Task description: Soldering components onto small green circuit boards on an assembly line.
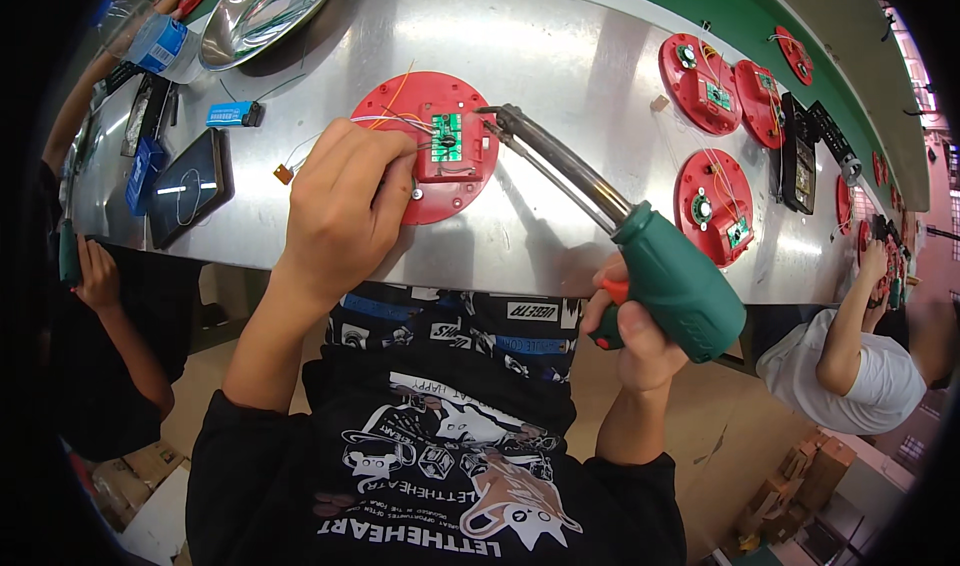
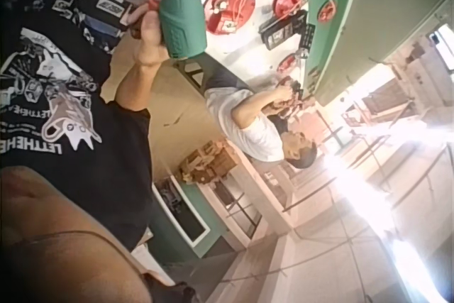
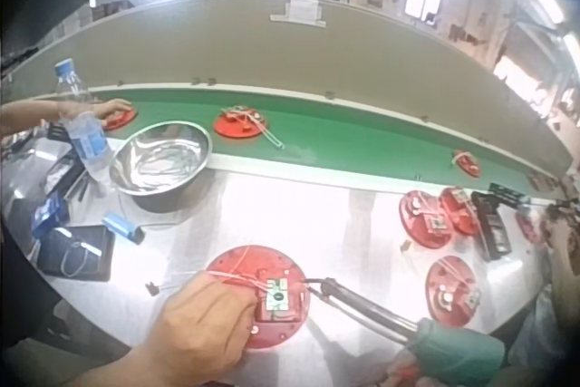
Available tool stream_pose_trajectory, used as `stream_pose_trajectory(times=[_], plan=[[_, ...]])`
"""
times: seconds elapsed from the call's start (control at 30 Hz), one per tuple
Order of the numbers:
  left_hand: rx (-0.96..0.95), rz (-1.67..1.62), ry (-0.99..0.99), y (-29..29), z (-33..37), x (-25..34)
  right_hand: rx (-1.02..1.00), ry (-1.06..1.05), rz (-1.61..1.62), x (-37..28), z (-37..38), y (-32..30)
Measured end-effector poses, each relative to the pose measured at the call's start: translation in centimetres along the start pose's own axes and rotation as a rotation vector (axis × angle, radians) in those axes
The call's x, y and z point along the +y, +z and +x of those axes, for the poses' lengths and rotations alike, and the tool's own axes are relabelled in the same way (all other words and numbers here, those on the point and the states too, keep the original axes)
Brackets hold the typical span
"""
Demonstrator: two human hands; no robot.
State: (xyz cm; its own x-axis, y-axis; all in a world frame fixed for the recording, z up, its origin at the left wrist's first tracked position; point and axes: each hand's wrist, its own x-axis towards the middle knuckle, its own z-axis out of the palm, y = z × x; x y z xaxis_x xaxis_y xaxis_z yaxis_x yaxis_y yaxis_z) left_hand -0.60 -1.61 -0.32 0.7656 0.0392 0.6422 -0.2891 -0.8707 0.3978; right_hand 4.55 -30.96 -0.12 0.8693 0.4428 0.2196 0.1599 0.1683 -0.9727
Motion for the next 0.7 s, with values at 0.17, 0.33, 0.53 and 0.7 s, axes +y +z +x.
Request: stream_pose_trajectory(times=[0.17,0.33,0.53,0.7], plan=[[0.024,-0.009,0.006,0.3,-0.2,-0.4,-0.022,-0.024,-0.063,0.5,0.4,0.1],[0.007,0.081,0.027,0.1,0.3,-0.2,0.056,0.004,-0.014,0.6,0.5,0.3],[0.009,0.210,-0.006,0.1,0.4,0.2,0.199,-0.071,0.027,-0.1,1.8,0.8],[0.085,0.150,-0.047,-1.7,2.0,0.7,0.276,-0.155,0.115,1.4,2.1,-1.1]])
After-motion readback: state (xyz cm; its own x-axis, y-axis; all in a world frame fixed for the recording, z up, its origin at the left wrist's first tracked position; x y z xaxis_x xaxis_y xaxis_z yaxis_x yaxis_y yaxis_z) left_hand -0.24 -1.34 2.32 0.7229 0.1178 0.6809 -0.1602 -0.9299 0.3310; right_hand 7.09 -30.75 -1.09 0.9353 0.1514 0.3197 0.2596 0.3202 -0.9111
